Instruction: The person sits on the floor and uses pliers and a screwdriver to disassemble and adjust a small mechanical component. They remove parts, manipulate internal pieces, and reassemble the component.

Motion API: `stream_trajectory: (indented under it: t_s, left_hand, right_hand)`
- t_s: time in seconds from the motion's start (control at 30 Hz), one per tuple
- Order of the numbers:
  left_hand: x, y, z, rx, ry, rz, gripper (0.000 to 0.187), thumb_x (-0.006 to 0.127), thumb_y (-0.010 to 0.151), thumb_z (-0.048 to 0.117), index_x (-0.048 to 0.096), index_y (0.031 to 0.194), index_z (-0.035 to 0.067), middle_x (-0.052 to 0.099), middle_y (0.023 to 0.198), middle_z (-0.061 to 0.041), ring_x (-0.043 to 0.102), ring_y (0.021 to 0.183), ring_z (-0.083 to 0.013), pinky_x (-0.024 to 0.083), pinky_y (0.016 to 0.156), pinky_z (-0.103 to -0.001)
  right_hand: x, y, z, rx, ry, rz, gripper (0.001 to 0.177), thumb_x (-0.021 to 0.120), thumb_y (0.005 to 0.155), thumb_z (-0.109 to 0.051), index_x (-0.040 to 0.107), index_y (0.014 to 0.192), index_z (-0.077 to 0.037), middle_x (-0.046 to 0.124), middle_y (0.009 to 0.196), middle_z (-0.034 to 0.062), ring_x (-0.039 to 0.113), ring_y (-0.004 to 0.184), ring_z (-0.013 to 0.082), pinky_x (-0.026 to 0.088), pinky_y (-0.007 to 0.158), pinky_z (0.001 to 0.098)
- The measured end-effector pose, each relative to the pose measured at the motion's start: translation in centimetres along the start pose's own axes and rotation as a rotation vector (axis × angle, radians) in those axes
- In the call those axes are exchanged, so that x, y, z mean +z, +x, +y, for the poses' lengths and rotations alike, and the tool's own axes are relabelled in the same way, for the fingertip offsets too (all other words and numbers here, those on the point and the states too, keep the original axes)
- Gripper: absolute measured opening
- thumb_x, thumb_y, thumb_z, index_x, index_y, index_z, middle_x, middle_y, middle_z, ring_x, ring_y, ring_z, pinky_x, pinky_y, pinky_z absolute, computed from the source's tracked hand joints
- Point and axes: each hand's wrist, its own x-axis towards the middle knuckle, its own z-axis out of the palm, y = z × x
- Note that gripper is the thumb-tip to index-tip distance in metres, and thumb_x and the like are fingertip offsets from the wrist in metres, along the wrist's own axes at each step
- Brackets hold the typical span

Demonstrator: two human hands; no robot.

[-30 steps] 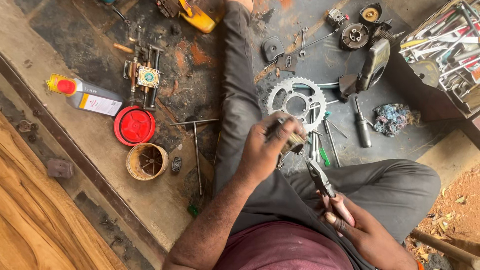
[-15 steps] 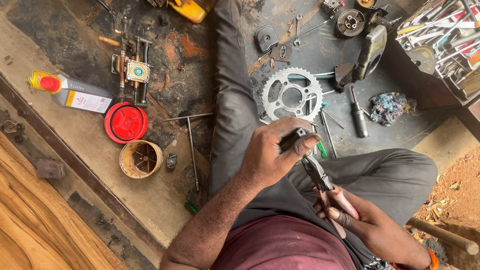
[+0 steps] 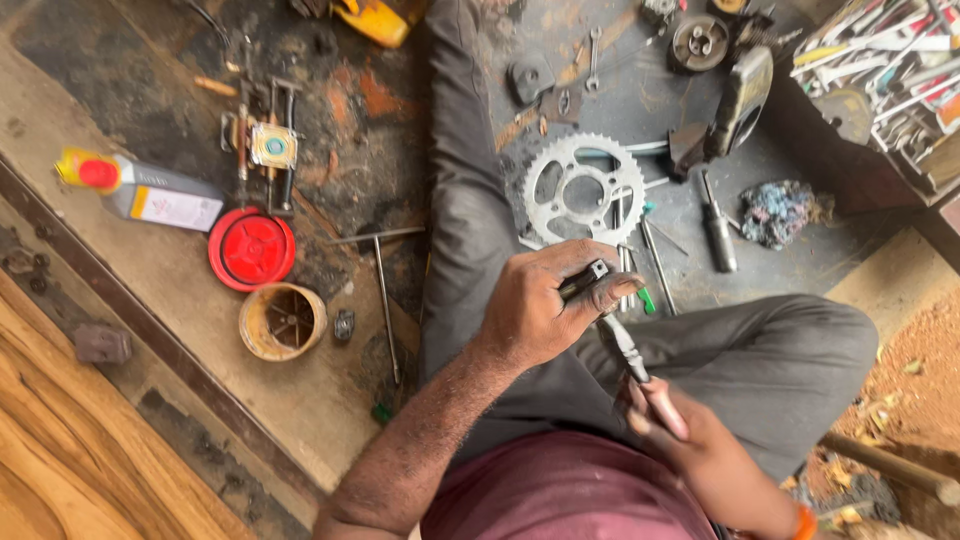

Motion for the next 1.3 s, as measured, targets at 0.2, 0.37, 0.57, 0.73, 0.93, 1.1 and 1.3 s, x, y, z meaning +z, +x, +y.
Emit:
stream_trajectory:
  t_s: [0.2,0.37,0.57,0.73,0.93,1.1,1.3]
  left_hand:
    - [-0.1,0.2,-0.1,0.191,-0.199,0.131,0.039,0.058,0.115,0.047,0.069,0.106,0.010,0.074,0.099,-0.006,0.072,0.089,-0.0116,0.064,0.079,-0.030]
    - [-4.3,3.0,-3.2,0.038,-0.152,0.126,0.038,0.065,0.108,0.041,0.074,0.106,0.004,0.076,0.098,-0.006,0.069,0.090,-0.0143,0.058,0.081,-0.030]
    - [0.7,6.6,-7.1,-0.366,-0.289,0.260,0.041,0.059,0.110,0.036,0.079,0.105,0.000,0.059,0.080,-0.014,0.054,0.079,-0.0140,0.046,0.073,-0.033]
    - [3.8,5.5,-11.3,-0.490,-0.270,0.376,0.034,0.053,0.105,0.035,0.072,0.111,0.006,0.080,0.090,-0.002,0.069,0.077,-0.0139,0.054,0.067,-0.034]
    - [4.9,5.7,-16.0,-0.371,0.096,0.592,0.027,0.060,0.104,0.027,0.071,0.107,0.003,0.076,0.096,-0.011,0.072,0.089,-0.0269,0.054,0.080,-0.038]
    - [4.3,5.8,-16.6,-0.400,0.387,0.593,0.026,0.065,0.099,0.027,0.073,0.110,0.005,0.064,0.109,-0.017,0.064,0.102,-0.0345,0.052,0.090,-0.045]
    - [2.7,4.2,-10.5,-0.261,0.365,0.670,0.035,0.064,0.102,0.033,0.070,0.117,0.002,0.059,0.121,-0.018,0.061,0.107,-0.0280,0.051,0.089,-0.043]
  right_hand:
    - [-0.9,-1.8,2.0,0.241,1.030,-0.164,0.039,0.058,0.092,-0.005,0.050,0.131,-0.003,0.056,0.109,0.0117,0.057,0.086,0.0182,0.052,0.072,0.0314]
    - [-4.0,-2.7,4.2,0.116,0.651,-0.465,0.042,0.058,0.097,-0.014,0.050,0.137,-0.005,0.062,0.122,0.0125,0.053,0.078,0.0151,0.045,0.063,0.0302]
    - [-3.2,0.4,1.8,-0.024,0.555,-0.299,0.043,0.047,0.107,-0.027,0.047,0.140,-0.001,0.055,0.094,0.0081,0.046,0.070,0.0194,0.042,0.057,0.0333]
    - [-3.6,-0.3,2.1,-0.076,0.582,-0.252,0.042,0.052,0.100,-0.020,0.048,0.137,0.001,0.045,0.083,0.0033,0.042,0.069,0.0141,0.039,0.059,0.0305]
    - [-3.0,0.4,2.4,-0.070,0.545,-0.239,0.042,0.051,0.100,-0.019,0.049,0.138,0.000,0.042,0.080,0.0028,0.041,0.066,0.0137,0.037,0.056,0.0299]
    - [-2.2,1.0,2.2,-0.080,0.561,-0.273,0.042,0.052,0.101,-0.019,0.048,0.137,0.000,0.042,0.080,0.0024,0.041,0.067,0.0137,0.038,0.056,0.0297]
    - [-1.8,1.3,1.0,-0.134,0.426,-0.253,0.036,0.051,0.103,-0.018,0.049,0.133,0.002,0.042,0.074,0.0027,0.040,0.062,0.0136,0.040,0.055,0.0293]
